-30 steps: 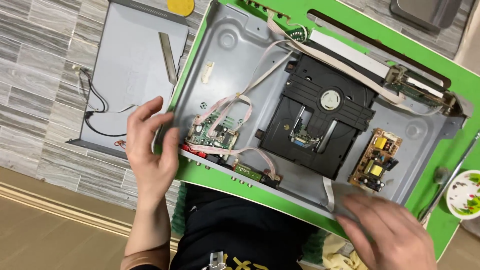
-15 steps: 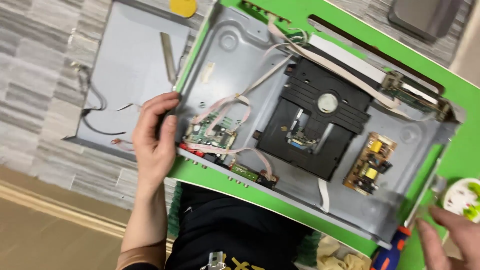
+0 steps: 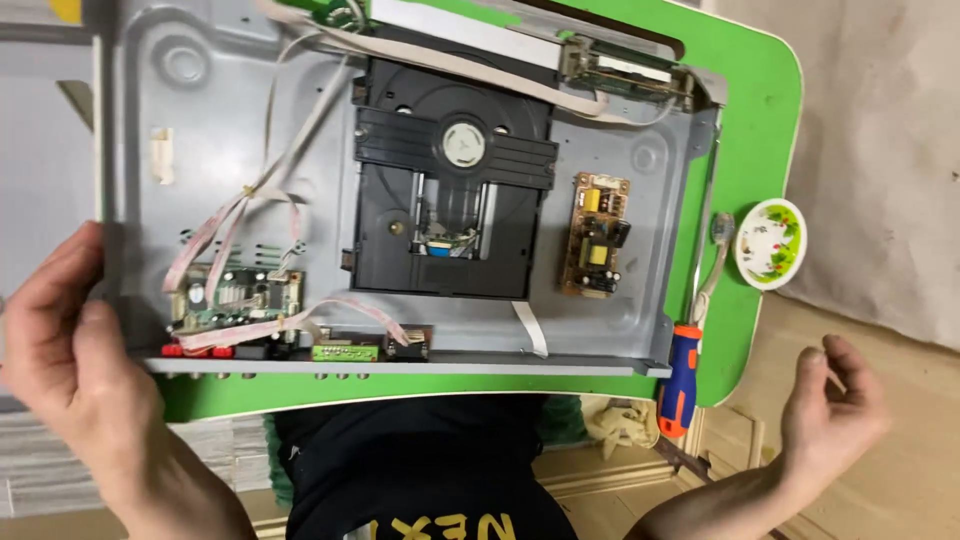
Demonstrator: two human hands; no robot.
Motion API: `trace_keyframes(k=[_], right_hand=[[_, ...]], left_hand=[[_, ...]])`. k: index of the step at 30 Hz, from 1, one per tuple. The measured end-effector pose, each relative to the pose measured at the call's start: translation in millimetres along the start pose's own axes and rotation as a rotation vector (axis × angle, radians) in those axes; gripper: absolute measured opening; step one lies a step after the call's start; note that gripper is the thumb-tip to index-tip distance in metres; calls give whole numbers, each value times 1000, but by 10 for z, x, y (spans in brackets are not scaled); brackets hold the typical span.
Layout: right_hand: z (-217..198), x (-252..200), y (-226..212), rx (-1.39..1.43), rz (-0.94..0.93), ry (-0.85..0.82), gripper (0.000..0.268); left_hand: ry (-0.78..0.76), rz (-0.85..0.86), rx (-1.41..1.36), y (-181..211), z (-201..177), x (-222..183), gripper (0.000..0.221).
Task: Repairing an electronic device by connecting internal ribbon cables and using a screwdriver to secure components
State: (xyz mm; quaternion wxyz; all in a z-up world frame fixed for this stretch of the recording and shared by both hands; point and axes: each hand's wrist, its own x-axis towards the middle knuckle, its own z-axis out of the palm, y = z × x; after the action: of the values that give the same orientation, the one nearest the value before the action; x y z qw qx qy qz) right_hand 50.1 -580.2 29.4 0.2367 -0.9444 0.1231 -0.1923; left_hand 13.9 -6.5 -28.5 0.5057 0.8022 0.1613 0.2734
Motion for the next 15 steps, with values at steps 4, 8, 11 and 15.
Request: trace_keyframes(k=[4, 8, 11, 15], right_hand=[[118, -52, -184, -13, -89, -77, 23], [100, -296, -608, -159, -479, -59, 22], [469, -333, 293, -139, -409, -369, 37], [655, -771, -1309, 30, -635, -538, 29]], left_hand=[[41, -9, -26, -50, 11, -2, 35], [71, 76, 20, -50, -8, 25, 27], [117, 125, 138, 79, -86, -27, 23], [101, 201, 184, 218, -72, -57, 37]])
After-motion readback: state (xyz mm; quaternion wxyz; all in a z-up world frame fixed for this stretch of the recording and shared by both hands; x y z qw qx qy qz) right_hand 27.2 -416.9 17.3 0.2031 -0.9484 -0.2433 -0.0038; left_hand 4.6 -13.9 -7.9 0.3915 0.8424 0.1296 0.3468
